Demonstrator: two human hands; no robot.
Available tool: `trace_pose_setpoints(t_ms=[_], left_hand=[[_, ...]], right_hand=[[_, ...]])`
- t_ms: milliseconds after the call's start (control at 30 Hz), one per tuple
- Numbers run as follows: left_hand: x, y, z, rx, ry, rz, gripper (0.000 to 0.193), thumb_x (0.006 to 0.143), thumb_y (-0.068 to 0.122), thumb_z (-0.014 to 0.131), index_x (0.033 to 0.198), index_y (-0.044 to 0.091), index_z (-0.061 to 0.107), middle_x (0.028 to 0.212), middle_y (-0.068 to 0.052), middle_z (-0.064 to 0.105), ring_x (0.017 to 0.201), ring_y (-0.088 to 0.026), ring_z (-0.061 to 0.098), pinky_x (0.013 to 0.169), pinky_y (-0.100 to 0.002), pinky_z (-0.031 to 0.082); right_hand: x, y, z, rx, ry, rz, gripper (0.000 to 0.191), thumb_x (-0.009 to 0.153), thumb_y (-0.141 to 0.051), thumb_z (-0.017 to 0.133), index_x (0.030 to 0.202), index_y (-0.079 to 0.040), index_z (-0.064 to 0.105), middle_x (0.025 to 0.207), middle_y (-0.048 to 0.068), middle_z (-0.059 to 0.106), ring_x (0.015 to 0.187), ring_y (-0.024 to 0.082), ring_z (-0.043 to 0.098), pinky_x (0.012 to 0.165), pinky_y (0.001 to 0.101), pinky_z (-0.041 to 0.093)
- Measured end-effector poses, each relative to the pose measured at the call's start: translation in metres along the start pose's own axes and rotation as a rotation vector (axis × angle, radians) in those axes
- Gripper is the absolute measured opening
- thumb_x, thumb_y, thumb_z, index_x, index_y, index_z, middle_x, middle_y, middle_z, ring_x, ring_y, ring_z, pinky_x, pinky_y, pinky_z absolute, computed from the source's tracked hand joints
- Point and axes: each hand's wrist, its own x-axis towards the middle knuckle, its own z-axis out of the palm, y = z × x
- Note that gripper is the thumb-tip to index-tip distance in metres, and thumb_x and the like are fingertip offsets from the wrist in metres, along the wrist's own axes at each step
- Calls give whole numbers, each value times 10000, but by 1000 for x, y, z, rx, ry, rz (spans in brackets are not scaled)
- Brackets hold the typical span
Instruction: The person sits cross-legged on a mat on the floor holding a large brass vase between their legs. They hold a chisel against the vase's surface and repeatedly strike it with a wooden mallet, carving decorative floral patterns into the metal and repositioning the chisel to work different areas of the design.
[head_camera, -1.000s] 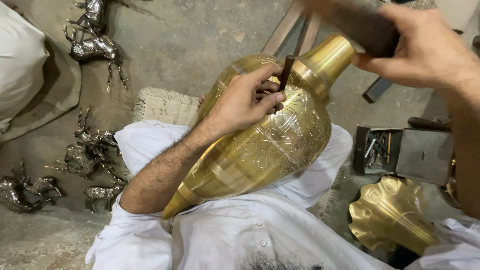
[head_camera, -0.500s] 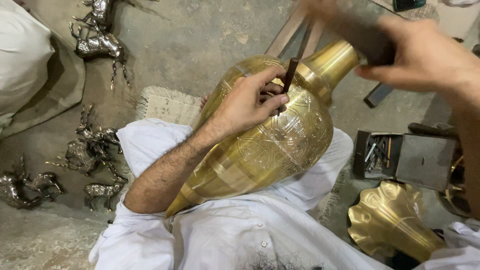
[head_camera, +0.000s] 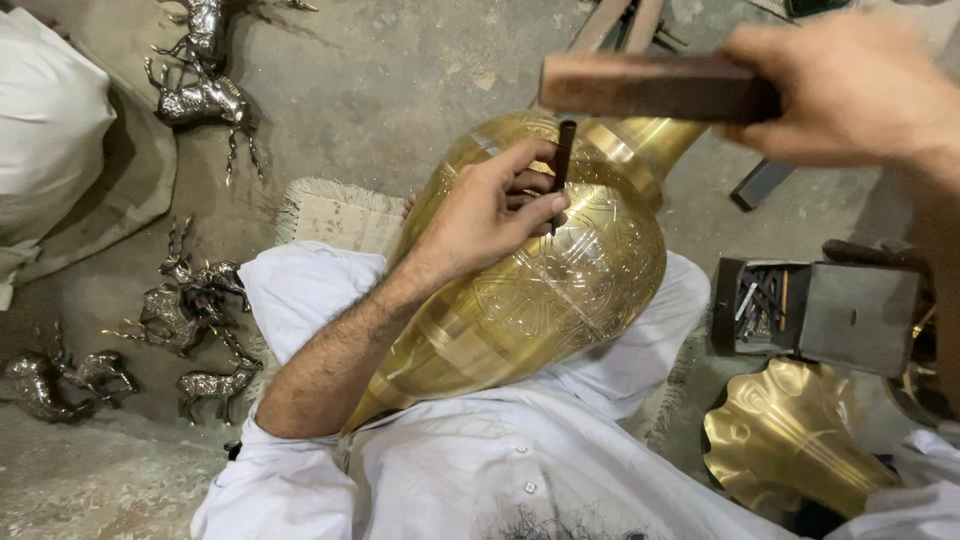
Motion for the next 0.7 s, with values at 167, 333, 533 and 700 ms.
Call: trace_pose_setpoints(t_ms=[167,333,533,700], left_hand=[[-6,3,6,-88,35,-98,401,988,131,679,1357,69,537,1088,-142,773,991,-207,799,893,-347,685],[2,7,22,-259,88,-86,368,1008,111,650,1338,43,503,1088,-139,772,1021,-183,782,881,-311,705],[2,5,39,-32,200,5,284,1020,95,691,1234,10,525,1015,-134,789,957,-169,803,831,-293,702],[-5,-1,50,-77,295,36,304,1030,64,681,1257,-5,491,1062,-151,767,989,-178,793,855,-274,707]], right_hand=[[0,-8,-6,87,-176,176,495,871,-411,768,1298,-200,634,813,140,719,742,338,734,674,472,590],[-10,-7,27,-68,-265,152,473,861,-445,752,1269,-228,649,883,115,756,840,339,756,736,485,606],[-24,0,59,67,-304,244,486,883,-435,744,1299,-213,628,916,148,762,882,381,738,786,497,590],[-7,13,47,72,-33,25,423,768,-270,756,1177,-167,729,860,127,749,734,321,735,681,451,590]])
